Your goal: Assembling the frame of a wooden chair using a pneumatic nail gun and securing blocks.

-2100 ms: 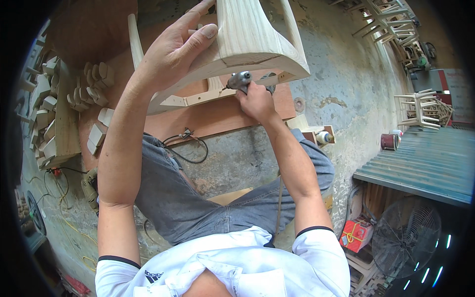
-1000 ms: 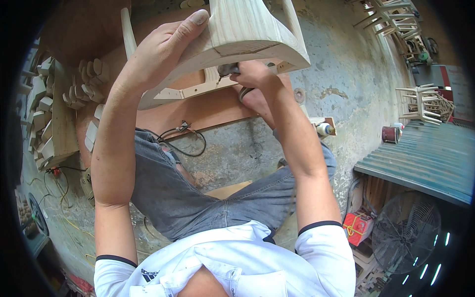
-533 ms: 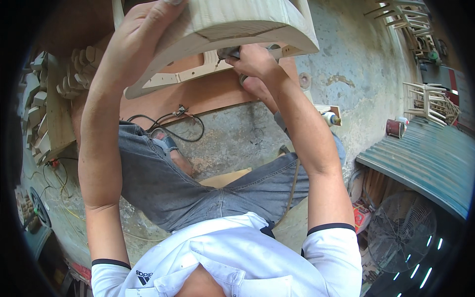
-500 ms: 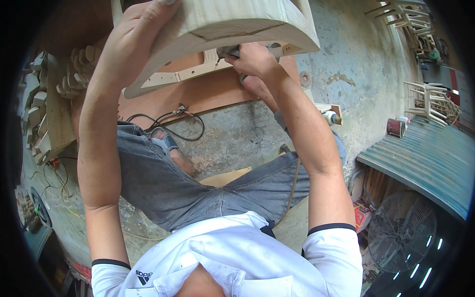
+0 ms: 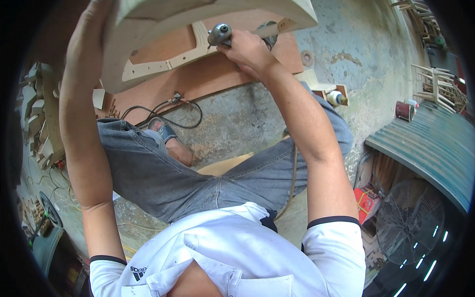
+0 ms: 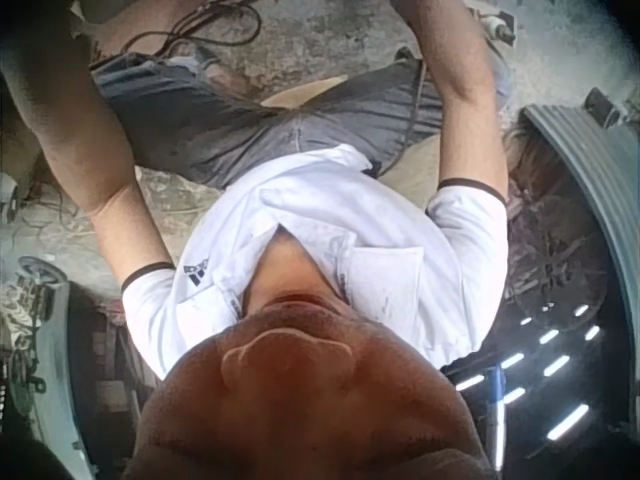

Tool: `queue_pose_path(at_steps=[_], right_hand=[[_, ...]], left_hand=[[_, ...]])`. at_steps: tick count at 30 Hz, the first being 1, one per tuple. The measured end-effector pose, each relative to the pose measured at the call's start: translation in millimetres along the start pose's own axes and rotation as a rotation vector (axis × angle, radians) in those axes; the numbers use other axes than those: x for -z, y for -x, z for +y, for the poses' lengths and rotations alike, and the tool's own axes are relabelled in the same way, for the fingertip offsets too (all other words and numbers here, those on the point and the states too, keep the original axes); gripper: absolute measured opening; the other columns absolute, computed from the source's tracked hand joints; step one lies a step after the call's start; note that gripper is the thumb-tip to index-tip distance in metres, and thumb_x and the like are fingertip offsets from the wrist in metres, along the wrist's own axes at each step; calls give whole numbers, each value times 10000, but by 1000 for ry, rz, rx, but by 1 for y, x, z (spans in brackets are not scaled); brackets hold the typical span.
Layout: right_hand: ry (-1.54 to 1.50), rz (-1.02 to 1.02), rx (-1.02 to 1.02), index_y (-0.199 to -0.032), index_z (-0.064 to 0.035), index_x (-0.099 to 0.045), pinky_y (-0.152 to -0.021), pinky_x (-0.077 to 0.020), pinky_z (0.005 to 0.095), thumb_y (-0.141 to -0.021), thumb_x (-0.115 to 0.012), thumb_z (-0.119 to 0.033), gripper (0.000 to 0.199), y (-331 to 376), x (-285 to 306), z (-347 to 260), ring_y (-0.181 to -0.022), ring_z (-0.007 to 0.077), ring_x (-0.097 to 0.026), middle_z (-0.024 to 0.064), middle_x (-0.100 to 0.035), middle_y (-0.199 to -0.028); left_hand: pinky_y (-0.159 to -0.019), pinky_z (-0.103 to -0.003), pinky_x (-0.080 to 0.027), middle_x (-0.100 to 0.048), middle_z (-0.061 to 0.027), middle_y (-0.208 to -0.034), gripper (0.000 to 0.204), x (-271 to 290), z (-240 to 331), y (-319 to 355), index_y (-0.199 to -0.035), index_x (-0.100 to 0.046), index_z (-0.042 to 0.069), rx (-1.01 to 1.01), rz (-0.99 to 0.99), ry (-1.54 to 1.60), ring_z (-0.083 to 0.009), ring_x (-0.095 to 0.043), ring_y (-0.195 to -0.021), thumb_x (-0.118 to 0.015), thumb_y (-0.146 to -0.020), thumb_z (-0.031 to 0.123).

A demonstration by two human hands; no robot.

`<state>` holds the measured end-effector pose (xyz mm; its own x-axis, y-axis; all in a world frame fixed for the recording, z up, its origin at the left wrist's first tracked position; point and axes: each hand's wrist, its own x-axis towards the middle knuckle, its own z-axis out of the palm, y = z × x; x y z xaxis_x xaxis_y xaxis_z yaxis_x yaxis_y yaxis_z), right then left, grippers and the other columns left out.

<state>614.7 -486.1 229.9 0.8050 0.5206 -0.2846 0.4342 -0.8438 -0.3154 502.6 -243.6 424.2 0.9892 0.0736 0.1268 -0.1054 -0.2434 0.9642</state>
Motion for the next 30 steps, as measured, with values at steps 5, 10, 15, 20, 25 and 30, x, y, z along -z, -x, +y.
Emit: queue_pose_path(at_steps=[5,10,15,20,25,30], right_hand=[[-6,-1,-9,-1038,-50,-706,-855,-524,495,-883,-652,-451,433,13,11,-9,-966,411,-660,212,-705,-1004],[1,4,1,-1050,-42,-703,-874,-516,493,-895,-651,-411,403,7,9,-9,-974,405,-664,208,-707,-1014],[38,-18,16,-1056,-47,-704,-878,-516,493,-895,-655,-399,390,6,6,-11,-975,398,-666,198,-708,-1026],[4,-34,19,-1060,-50,-703,-881,-521,485,-892,-661,-390,382,4,8,-10,-983,388,-668,189,-709,-1031],[49,-31,-13,-1058,-57,-705,-880,-525,481,-887,-666,-392,378,6,9,-17,-983,381,-671,185,-710,-1031],[42,-22,5,-1070,-80,-714,-839,-538,480,-882,-661,-448,417,-2,9,-10,-959,386,-674,189,-715,-1004]], left_hand=[[-987,-252,-436,-636,-51,-1230,491,-8,-14,0,-1309,-588,-2,0,56,312,-92,-570,-1119,-487,-1049,403],[-1059,-278,-392,-594,-66,-1324,451,7,-34,5,-1411,-533,66,-135,247,81,-114,-529,-1218,-477,-1061,346],[-1100,-292,-354,-550,-52,-1393,452,11,-43,11,-1446,-499,83,-354,267,-308,-111,-492,-1277,-460,-1068,328],[-1105,-289,-345,-537,-48,-1406,455,12,-39,12,-1444,-493,68,-284,254,-184,-107,-479,-1288,-456,-1069,323],[-1059,-278,-382,-584,-51,-1329,470,0,-27,4,-1384,-542,26,-108,221,73,-104,-517,-1220,-493,-1053,357],[-1019,-265,-412,-614,-50,-1271,475,-10,-18,2,-1331,-577,-1,-44,335,143,-101,-547,-1162,-500,-1050,374]])
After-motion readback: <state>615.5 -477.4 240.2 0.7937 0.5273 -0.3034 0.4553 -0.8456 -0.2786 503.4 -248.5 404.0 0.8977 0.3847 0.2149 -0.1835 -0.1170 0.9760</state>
